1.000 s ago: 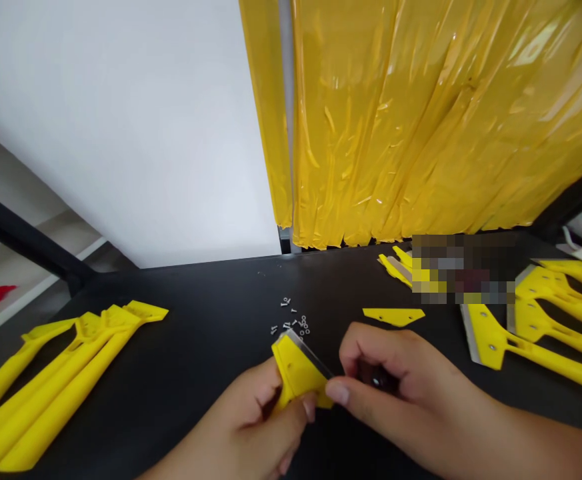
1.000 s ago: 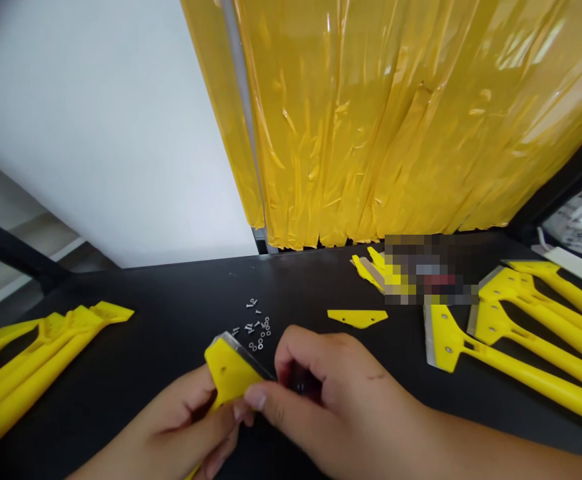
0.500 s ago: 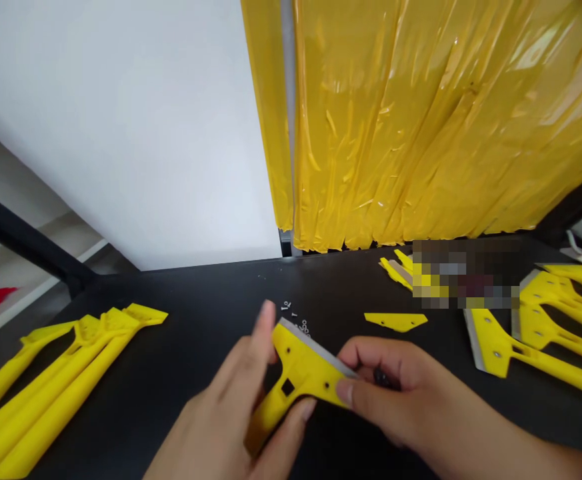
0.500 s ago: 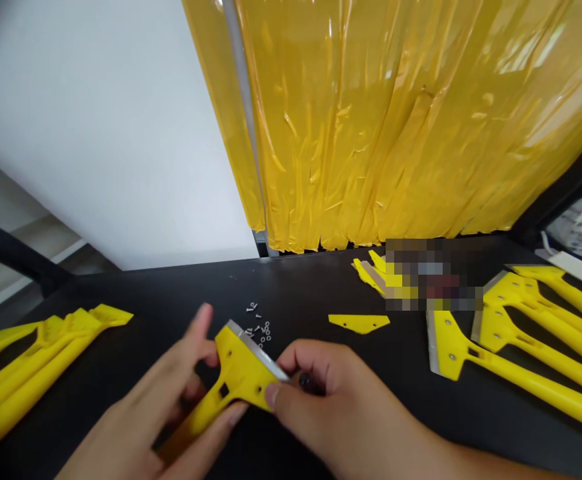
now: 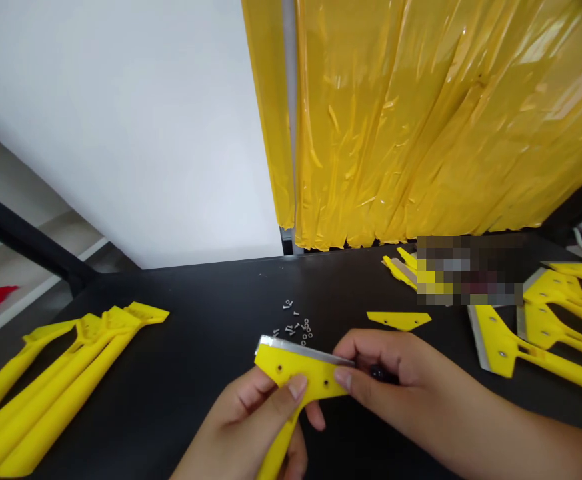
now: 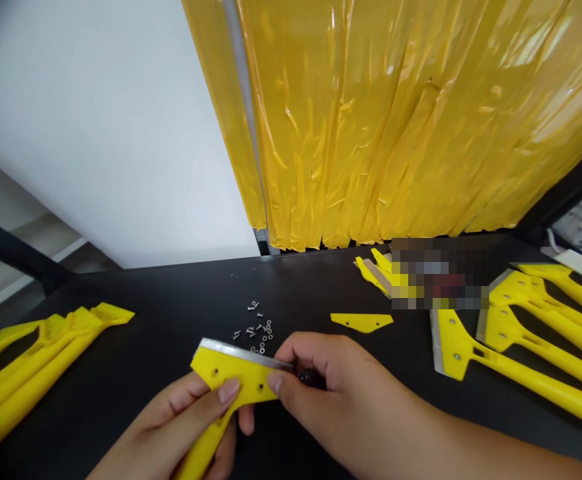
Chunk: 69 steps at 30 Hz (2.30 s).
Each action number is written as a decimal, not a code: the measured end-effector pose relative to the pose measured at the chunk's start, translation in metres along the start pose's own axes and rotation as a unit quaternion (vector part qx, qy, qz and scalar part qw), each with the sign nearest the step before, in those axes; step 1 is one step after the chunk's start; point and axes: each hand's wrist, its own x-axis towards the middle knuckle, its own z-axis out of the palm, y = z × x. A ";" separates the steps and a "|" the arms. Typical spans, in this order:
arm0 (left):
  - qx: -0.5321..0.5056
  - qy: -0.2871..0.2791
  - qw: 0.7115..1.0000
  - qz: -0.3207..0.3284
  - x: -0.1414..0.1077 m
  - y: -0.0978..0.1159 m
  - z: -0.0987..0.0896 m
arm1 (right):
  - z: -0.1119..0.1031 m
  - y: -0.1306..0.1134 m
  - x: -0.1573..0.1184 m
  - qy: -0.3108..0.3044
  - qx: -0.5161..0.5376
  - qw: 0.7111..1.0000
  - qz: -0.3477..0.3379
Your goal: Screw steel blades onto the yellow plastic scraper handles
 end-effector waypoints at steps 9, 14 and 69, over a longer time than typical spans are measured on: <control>-0.035 0.114 0.988 0.094 -0.002 0.024 -0.005 | -0.008 0.030 0.009 0.104 -0.343 0.903 -0.237; -0.048 0.106 0.990 0.077 -0.002 0.023 -0.007 | 0.004 0.044 0.023 0.050 -0.479 0.833 -0.272; -0.106 0.026 0.992 0.070 -0.007 0.012 0.002 | 0.009 -0.001 0.006 -0.009 0.298 0.954 0.045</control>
